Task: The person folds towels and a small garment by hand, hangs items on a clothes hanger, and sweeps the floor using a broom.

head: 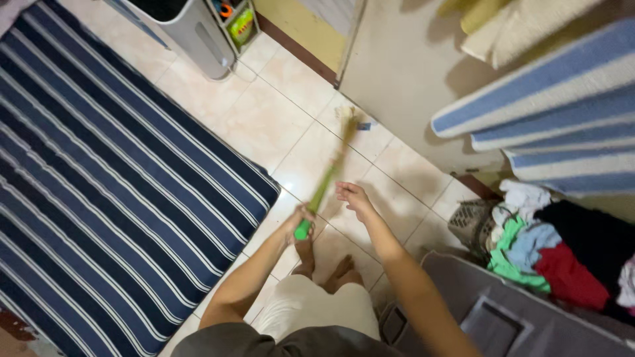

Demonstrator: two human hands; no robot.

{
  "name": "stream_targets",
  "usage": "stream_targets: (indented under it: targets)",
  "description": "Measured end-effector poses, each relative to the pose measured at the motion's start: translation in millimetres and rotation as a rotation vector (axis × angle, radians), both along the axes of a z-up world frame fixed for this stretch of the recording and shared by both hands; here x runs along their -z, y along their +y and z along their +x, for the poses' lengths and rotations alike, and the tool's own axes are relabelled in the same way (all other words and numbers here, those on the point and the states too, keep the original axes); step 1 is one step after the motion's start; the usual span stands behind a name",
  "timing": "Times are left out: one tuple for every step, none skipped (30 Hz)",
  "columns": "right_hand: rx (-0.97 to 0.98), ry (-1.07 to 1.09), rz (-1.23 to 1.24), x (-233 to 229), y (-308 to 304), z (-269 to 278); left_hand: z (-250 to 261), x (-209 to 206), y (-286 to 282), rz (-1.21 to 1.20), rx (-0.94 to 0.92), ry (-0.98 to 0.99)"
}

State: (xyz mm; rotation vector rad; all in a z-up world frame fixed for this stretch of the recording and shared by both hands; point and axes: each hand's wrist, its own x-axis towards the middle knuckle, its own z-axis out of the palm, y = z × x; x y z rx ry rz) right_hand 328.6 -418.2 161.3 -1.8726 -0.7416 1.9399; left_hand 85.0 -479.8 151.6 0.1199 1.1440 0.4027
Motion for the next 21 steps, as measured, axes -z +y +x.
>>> stream_targets:
  targets:
    - [0.033,0.005,-0.031,3,-13,8,10,-2,-17,-0.053,0.02,-0.112]
    - [0.045,0.022,0.004,7,-23,16,25,-2,-32,-0.107,0.039,-0.223]
    - [0.065,0.039,0.031,9,-38,25,44,-3,-47,-0.172,0.063,-0.333]
    - [0.086,0.055,0.059,11,-52,33,64,-2,-58,-0.229,0.091,-0.413]
    - [0.119,0.096,0.118,13,-62,41,91,-1,-60,-0.295,0.108,-0.501]
    - [0.153,0.136,0.178,14,-73,49,120,1,-56,-0.382,0.121,-0.586]
    - [0.187,0.173,0.241,14,-84,59,147,2,-50,-0.476,0.132,-0.665]
    - [0.214,0.123,0.17,14,-97,69,166,4,-45,-0.543,0.144,-0.72]
    - [0.241,0.074,0.103,14,-109,82,181,8,-35,-0.596,0.166,-0.753]
    - [0.269,0.027,0.035,11,-120,95,190,12,-28,-0.449,0.2,-0.718]
    - [0.267,0.0,0.024,6,-128,109,193,18,-21,-0.303,0.23,-0.686]
    - [0.264,-0.027,0.012,2,-137,122,185,26,-13,0.168,0.249,-0.629]
    - [0.26,-0.052,-0.001,0,-148,135,175,33,-6,0.639,0.257,-0.568]
    - [0.297,-0.061,0.006,0,-160,147,170,35,11,0.186,0.148,-0.532]
    - [0.331,-0.068,0.017,1,-168,160,171,35,27,-0.264,0.044,-0.481]
    - [0.366,-0.075,0.028,4,-177,173,188,35,17,-0.135,0.094,-0.376]
    - [0.448,-0.11,0.046,10,-183,182,209,36,0,-0.003,0.142,-0.269]
    - [0.512,-0.142,0.054,16,-190,192,228,35,-18,0.129,0.188,-0.162]
    - [0.594,-0.171,0.087,20,-195,203,251,34,-41,0.144,0.23,-0.106]
    - [0.682,-0.189,0.176,24,-199,211,268,33,-66,0.092,0.264,-0.096]
    - [0.763,-0.21,0.298,26,-202,217,282,33,-91,0.05,0.299,-0.091]
